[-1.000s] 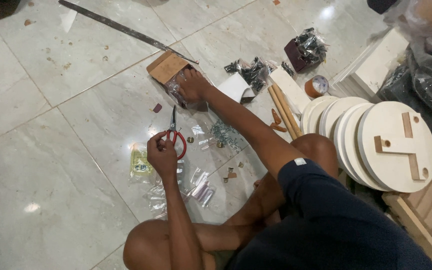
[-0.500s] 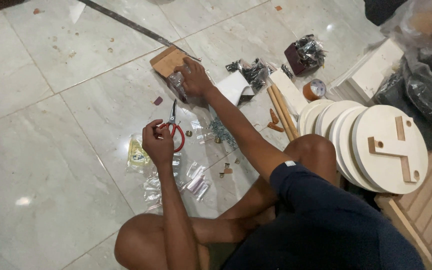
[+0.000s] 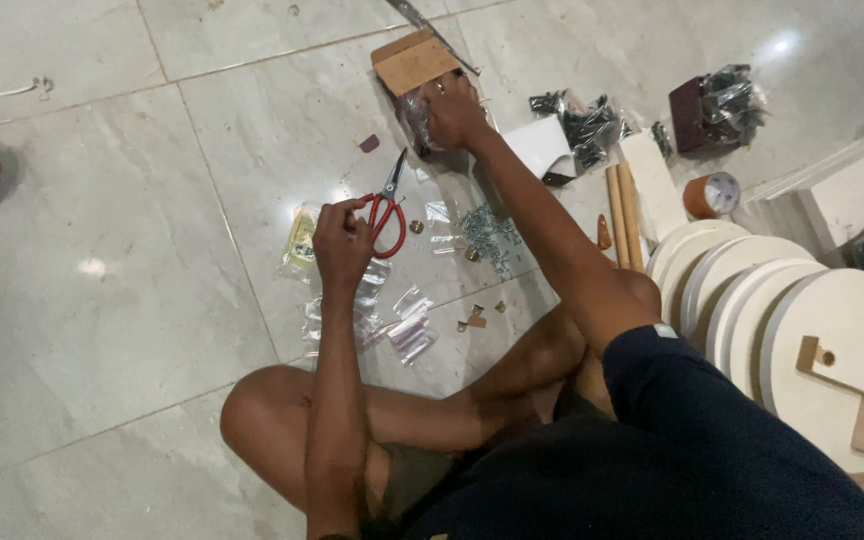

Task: The person sits on the floor and sorts through small hardware components, including screws and metal fittings, while handling plastic packaging and a pair of scissors. They pick up and organize the items on the tiled floor near stacks of wooden furniture parts.

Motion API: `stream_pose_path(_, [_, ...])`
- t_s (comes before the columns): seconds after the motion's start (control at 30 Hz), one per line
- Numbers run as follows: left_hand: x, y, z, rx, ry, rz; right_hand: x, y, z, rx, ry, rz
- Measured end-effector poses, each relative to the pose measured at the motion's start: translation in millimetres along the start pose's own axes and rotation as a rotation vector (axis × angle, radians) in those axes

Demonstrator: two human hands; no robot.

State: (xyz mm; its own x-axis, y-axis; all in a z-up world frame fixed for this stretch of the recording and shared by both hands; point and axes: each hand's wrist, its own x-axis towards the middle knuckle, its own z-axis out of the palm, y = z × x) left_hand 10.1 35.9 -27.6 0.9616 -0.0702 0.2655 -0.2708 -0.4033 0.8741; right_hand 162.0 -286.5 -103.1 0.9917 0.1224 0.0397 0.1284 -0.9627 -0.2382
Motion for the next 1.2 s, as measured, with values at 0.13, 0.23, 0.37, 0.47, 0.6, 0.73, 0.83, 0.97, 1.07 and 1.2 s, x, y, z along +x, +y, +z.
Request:
stream_pose_path(0.13, [-3.6,11.4,14.4,0.008,-0.148,0.184,5.7,1.0,3.7,-0.066,0.036,-0.018])
stream_pose_path(0.23, [-12.4,6.3,27.4,0.073,-0.182,0.332,7.2,9.1,19.6,0.022,-0.017,0.029])
stream_pose_path(0.37, [-19.7,3.4,20.3,0.116,-0.231,0.315,9.4,-3.6,-52.5,0.815,-0.228,0.103])
stream_pose_path(0.47, [-23.4,13.0,-5.1,0.039,-0.170,0.224,-7.9,-2.8,-93.5,0.880,0.026,-0.040])
stream_pose_path(0.6, [-31.6,21.6,-30.3,0.023,-0.053,0.181,-50.0,0.5,-129.0,0.489,-0.058,-0.352])
stream_pose_path(0.73, [-36.3,28.0,-31.8,-0.001,-0.035,0.177,-68.7,-6.6,-105.6,-0.086,-0.137,-0.373])
stream_pose_path(0.83, [-42.8,26.3,-27.1,0.014,-0.081,0.184,-61.3,0.7,-62.2,-0.056,-0.019,-0.323])
stream_pose_path(0.97, [-42.7,20.8,-31.6,0.078,-0.112,0.185,-28.9,0.5,-28.9,-0.009,-0.005,-0.205])
stream_pose_path(1.07, [-40.3,24.9,-35.7,0.042,-0.101,0.132,-12.5,2.0,-20.0,0.054,0.062,-0.175])
stream_pose_path(1.2, [-35.2,18.6,-28.5,0.041,-0.093,0.127,-6.0,-2.0,-13.3,0.143,0.239,-0.143])
